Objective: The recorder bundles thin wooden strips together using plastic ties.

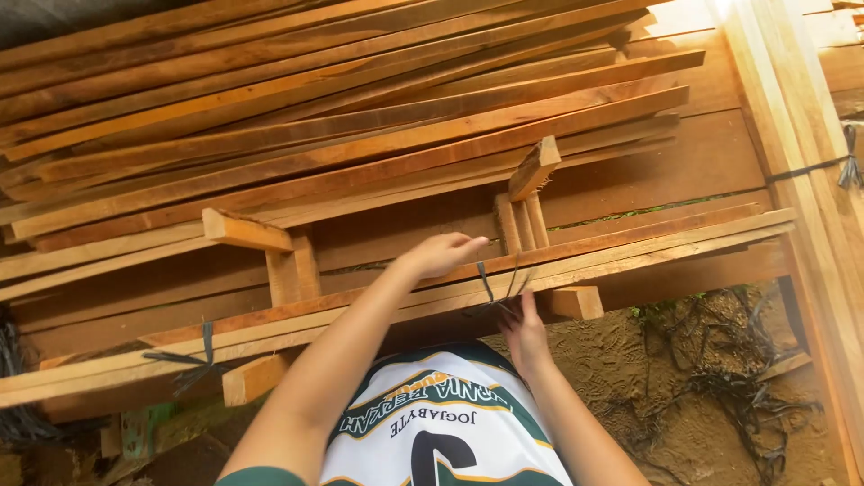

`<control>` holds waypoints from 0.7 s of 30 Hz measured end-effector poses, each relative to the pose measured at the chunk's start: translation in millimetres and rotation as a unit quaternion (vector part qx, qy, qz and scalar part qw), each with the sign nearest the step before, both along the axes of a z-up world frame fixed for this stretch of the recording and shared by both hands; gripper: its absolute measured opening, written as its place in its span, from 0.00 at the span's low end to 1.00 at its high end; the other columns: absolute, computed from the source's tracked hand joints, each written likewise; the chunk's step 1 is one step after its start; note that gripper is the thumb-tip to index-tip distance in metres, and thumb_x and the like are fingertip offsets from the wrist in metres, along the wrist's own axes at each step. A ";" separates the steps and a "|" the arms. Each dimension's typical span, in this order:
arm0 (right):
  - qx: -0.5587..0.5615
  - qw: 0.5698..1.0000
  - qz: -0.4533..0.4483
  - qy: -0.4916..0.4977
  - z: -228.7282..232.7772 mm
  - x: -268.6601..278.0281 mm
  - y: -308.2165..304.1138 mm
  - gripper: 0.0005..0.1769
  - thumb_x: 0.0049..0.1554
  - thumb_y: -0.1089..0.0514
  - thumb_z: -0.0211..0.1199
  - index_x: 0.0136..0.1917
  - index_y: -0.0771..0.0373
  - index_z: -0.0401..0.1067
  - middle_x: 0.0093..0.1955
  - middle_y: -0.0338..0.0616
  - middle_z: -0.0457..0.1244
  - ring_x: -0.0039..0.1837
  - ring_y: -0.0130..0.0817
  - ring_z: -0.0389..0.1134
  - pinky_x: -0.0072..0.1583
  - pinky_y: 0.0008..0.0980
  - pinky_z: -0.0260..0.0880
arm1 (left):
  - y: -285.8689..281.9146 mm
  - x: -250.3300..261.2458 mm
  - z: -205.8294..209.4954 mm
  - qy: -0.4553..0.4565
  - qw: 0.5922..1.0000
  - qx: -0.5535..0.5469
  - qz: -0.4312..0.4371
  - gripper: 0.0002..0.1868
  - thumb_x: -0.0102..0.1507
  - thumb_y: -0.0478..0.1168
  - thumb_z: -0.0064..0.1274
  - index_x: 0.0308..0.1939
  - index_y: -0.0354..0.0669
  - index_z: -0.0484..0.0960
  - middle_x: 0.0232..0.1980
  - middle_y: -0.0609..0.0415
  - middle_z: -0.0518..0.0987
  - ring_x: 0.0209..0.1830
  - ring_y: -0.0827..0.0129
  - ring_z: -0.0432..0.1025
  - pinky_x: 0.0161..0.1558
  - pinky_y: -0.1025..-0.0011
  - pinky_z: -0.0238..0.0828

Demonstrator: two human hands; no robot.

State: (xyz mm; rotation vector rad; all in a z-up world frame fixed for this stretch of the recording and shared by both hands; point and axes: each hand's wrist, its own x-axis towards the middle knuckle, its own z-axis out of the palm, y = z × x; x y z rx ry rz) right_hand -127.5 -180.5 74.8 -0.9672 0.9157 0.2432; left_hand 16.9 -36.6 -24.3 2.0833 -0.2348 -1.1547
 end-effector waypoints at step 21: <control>0.166 0.958 -0.232 -0.005 -125.8 23.4 -22.3 0.43 0.53 0.22 0.59 0.65 0.56 0.74 0.64 0.52 0.68 0.63 0.50 0.69 0.67 0.54 0.68 | -81.3 10.7 16.0 0.172 0.967 0.014 -0.187 0.64 0.51 0.88 0.30 0.76 0.45 0.65 0.79 0.40 0.62 0.82 0.49 0.50 0.81 0.56 0.41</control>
